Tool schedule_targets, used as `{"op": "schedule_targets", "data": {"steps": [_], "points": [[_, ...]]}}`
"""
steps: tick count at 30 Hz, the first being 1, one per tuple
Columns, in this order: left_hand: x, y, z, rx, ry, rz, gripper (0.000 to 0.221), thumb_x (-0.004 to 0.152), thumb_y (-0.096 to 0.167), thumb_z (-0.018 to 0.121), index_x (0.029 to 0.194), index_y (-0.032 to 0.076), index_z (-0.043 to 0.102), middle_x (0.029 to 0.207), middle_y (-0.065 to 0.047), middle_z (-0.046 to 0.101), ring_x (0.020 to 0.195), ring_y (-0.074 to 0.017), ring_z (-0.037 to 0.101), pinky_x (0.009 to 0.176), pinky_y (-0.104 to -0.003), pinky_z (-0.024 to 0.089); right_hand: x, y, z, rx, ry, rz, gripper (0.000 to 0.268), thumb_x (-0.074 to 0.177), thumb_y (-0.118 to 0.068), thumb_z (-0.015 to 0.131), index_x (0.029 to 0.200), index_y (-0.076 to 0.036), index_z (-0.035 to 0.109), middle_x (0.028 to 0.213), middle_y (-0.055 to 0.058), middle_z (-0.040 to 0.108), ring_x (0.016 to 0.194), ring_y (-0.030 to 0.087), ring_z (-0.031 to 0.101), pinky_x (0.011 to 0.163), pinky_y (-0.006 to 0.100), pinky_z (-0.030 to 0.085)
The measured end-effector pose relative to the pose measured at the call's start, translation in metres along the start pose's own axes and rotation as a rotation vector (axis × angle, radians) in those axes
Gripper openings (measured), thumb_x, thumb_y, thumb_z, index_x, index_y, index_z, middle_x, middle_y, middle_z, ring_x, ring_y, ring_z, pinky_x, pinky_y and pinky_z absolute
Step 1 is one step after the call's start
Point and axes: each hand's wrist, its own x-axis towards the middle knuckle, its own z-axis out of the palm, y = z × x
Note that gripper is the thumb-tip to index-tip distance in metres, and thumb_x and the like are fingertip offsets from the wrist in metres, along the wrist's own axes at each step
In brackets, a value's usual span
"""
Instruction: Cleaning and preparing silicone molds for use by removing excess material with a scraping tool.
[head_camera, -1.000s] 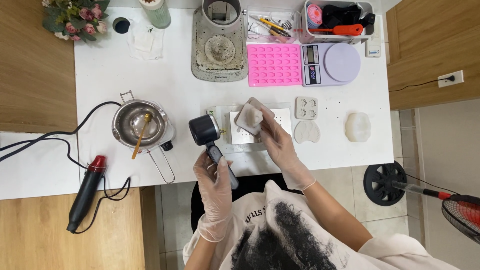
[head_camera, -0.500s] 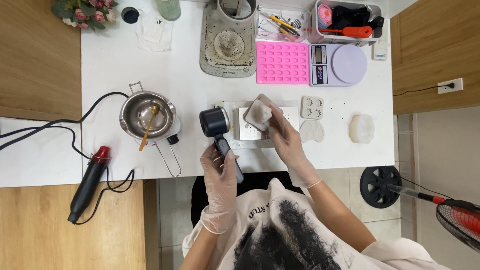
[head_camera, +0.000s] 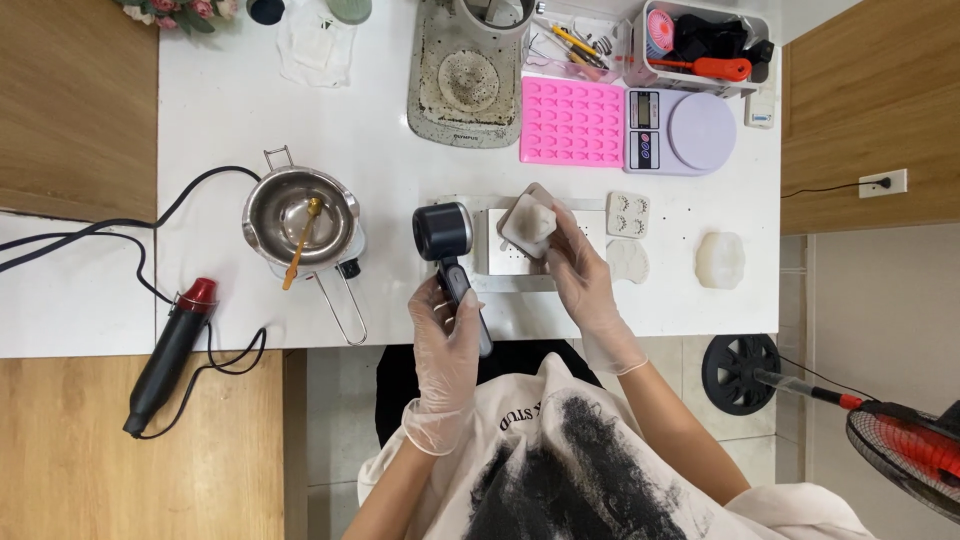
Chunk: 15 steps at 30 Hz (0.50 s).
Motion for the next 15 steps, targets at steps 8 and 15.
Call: {"op": "schedule_targets", "data": {"steps": [8, 15], "points": [[0.006, -0.001, 0.004, 0.023, -0.06, -0.046, 0.049, 0.099, 0.021, 0.063, 0.138, 0.0, 0.043, 0.111, -0.008, 0.063, 0.093, -0.0112, 0.063, 0.073, -0.026, 0.056, 0.001, -0.011, 0.002, -0.017, 0.028, 0.075, 0.058, 0.1, 0.004, 0.047, 0.158, -0.005, 0.04, 0.126, 0.007, 0.064, 0.107, 0.01, 0.06, 0.092, 0.024, 0.052], [0.009, -0.007, 0.006, 0.212, -0.117, -0.015, 0.049, 0.099, 0.03, 0.064, 0.134, 0.001, 0.045, 0.1, -0.008, 0.068, 0.085, -0.0128, 0.066, 0.07, -0.029, 0.057, -0.001, -0.015, 0.001, -0.054, 0.041, 0.1, 0.059, 0.101, 0.003, 0.048, 0.159, -0.007, 0.042, 0.11, 0.005, 0.065, 0.089, 0.007, 0.056, 0.084, 0.022, 0.051]]}}
